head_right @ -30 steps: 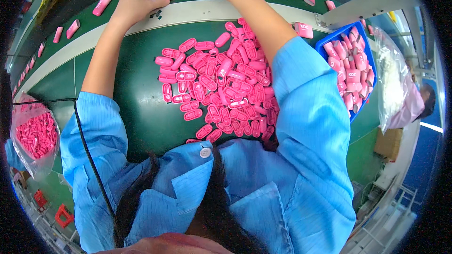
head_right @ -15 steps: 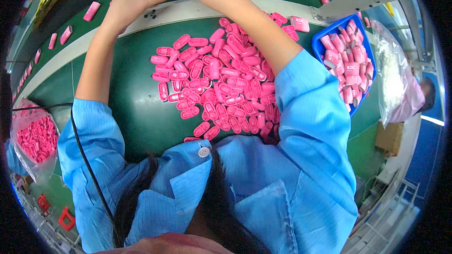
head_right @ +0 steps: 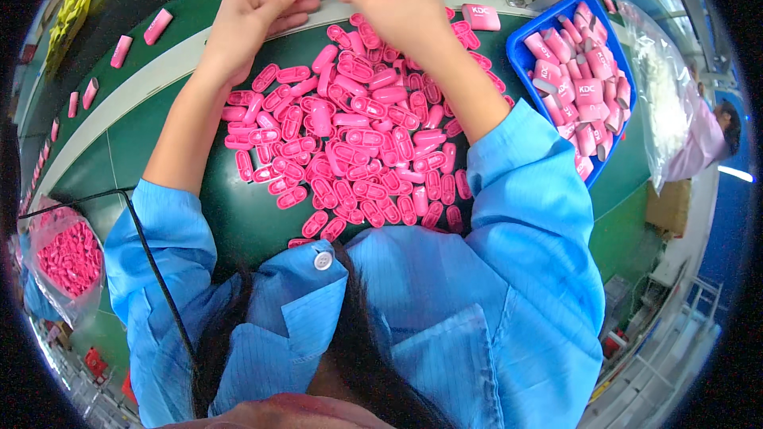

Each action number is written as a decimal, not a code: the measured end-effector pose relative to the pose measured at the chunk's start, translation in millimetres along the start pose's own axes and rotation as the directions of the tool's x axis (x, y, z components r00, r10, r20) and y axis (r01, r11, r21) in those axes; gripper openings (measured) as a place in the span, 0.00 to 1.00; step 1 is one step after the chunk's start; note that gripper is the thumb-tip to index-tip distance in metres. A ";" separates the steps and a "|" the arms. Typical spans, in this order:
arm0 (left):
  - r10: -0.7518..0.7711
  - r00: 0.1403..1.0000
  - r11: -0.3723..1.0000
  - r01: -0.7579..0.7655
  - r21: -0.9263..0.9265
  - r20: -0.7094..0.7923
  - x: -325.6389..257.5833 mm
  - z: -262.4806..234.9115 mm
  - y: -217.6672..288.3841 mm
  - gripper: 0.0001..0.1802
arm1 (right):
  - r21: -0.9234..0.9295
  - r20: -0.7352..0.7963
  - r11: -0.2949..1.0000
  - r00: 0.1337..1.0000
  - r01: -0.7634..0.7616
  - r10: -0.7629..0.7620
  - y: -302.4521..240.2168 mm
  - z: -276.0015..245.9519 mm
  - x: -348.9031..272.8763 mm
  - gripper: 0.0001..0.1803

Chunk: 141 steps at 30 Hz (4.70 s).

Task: The person repeatedly picks up pink plastic components from a large pile on a green table and inserts them into pink rectangular casings labeled 'KDC'. The person handles the items one at a time, placing the assembled units in a line on the table.

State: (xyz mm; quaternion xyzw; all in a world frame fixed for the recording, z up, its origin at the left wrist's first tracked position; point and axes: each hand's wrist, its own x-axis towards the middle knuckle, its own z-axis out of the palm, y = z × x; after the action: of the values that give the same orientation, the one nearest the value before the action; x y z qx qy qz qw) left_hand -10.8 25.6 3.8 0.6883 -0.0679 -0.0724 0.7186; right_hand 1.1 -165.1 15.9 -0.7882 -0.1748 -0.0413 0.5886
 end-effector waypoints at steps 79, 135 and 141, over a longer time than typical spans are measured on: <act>-0.081 0.994 0.989 0.072 -0.126 -0.072 -26.0 -36.6 1.2 0.18 | 0.370 0.231 0.886 0.952 -0.278 0.202 4.1 36.1 15.9 0.15; 0.430 0.903 0.490 -0.229 0.841 -0.005 -44.0 -49.1 -4.0 0.08 | -0.237 0.187 0.943 0.964 0.232 -0.191 -24.5 74.9 73.1 0.10; 0.376 0.927 0.488 -0.200 0.850 0.003 -50.2 -44.5 12.5 0.10 | -0.135 0.118 0.991 0.993 0.006 0.010 -26.2 44.6 33.8 0.11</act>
State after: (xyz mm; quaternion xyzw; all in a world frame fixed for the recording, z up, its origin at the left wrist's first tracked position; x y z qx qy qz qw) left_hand -51.1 79.6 14.5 0.9286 -0.1424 0.1543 0.3061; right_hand 17.9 -108.9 35.4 -0.8276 -0.2054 -0.0058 0.5224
